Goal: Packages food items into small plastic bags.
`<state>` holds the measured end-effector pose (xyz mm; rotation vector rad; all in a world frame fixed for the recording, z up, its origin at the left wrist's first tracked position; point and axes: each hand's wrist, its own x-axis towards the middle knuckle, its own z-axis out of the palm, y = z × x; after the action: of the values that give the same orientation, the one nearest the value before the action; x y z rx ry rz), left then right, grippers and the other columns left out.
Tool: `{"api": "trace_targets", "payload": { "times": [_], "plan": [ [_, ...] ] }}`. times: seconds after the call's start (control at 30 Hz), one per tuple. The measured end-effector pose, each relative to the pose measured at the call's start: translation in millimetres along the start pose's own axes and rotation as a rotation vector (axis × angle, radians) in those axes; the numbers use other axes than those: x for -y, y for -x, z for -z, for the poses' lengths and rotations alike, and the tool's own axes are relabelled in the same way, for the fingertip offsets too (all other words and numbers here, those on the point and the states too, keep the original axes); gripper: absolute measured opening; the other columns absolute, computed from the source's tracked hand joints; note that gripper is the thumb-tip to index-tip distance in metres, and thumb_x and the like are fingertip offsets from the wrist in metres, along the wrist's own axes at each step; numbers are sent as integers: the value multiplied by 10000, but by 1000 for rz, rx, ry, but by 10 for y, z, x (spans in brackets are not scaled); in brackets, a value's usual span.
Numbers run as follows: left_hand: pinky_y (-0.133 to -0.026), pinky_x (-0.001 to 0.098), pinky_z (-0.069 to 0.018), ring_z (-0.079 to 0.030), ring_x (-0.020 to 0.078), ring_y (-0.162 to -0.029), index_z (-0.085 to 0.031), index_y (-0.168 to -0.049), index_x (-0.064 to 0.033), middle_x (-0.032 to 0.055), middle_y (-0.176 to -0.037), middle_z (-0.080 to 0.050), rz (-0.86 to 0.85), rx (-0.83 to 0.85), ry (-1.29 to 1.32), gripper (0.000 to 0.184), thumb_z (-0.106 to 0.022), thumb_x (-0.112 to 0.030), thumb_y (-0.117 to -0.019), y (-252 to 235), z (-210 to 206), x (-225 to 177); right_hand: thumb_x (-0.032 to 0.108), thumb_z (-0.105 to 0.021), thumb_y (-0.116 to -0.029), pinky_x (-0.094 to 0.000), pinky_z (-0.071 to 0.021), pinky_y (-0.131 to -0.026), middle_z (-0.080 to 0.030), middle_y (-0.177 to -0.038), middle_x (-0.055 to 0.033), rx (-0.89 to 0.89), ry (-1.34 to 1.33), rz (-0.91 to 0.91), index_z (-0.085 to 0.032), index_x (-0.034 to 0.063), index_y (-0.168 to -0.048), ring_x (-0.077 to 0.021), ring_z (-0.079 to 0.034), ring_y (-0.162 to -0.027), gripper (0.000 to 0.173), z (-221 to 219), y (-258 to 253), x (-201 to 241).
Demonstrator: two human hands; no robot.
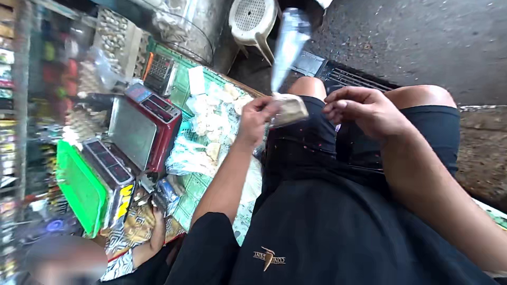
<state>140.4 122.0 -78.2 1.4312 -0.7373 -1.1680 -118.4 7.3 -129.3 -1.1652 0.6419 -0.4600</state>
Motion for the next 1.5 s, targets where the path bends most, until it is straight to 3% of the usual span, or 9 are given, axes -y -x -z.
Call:
{"api": "trace_targets", "payload": {
  "times": [0.23,0.37,0.47,0.73,0.83,1.07,1.23,1.33,1.5],
  "plan": [
    [-924,418,-585,-683,166,-1024,-601,-1215,-106,24,-1095,-691,-49,-634,-83,219,-544,-244,-1055,835,1891,-173,312,-558,-1064,-350,-578,-762,-715,-1025,-48,-342,93,-440,-637,83,-1200,-138,-688,-851,277,399,-157,-514],
    [-983,452,-549,-638,224,-1148,-525,-1347,-105,89,-1252,-640,53,-861,94,333,-511,-289,-1070,1288,2336,278,309,-550,-1062,-353,-589,-724,-725,-1010,-46,-310,81,-432,-647,81,-1182,-147,-698,-846,275,343,-319,-480],
    [-956,480,-531,-625,297,-1154,-539,-1379,19,212,-1310,-611,334,-1123,-382,420,-604,-211,-1033,1360,2240,635,310,-561,-1059,-352,-577,-711,-715,-1026,-72,-308,128,-455,-646,69,-1198,-158,-694,-848,291,346,-339,-532],
    [-1060,617,-439,-572,372,-1263,-649,-1335,-122,157,-1299,-647,274,321,-1450,548,-818,-232,-826,673,798,1070,279,-585,-1050,-327,-587,-705,-694,-954,-57,-355,173,-437,-651,73,-1180,-121,-674,-762,253,344,-216,-549],
    [-962,599,-534,-691,331,-1076,-744,-1137,-75,153,-1116,-729,338,164,-1290,210,-639,-158,-975,543,905,1030,229,-589,-1048,-334,-601,-751,-703,-967,-61,-397,146,-393,-647,60,-1167,-120,-694,-806,215,395,-85,-557],
    [-857,330,-587,-670,135,-982,-723,-1159,-36,79,-1126,-688,-159,-116,-874,235,-588,2,-971,351,576,-402,175,-682,-945,-421,-607,-847,-718,-1027,-95,-392,451,23,-667,45,-1217,-173,-707,-894,302,195,-32,-171],
    [-803,267,-601,-666,79,-894,-687,-1100,-47,-17,-1055,-680,-447,162,-487,184,-692,1,-922,222,-346,-768,303,-917,-719,-509,-584,-904,-603,-1323,-115,-264,806,220,-513,174,-1491,-277,-657,-1081,881,-413,-175,425],
    [-789,302,-625,-679,113,-908,-691,-1120,-69,1,-1080,-676,-449,377,-352,245,-727,-12,-885,284,-867,-896,105,-764,-838,-514,-598,-731,-662,-1127,-166,-447,808,396,-610,118,-1390,-312,-696,-899,573,-470,-283,537],
    [-857,364,-615,-716,172,-952,-691,-1253,-207,12,-1134,-737,-544,407,-161,294,-708,-258,-964,289,-832,-1027,112,-595,-958,-348,-565,-878,-735,-1045,-64,-417,194,436,-720,33,-1129,-112,-682,-961,226,-284,-103,463]
  ]
}}
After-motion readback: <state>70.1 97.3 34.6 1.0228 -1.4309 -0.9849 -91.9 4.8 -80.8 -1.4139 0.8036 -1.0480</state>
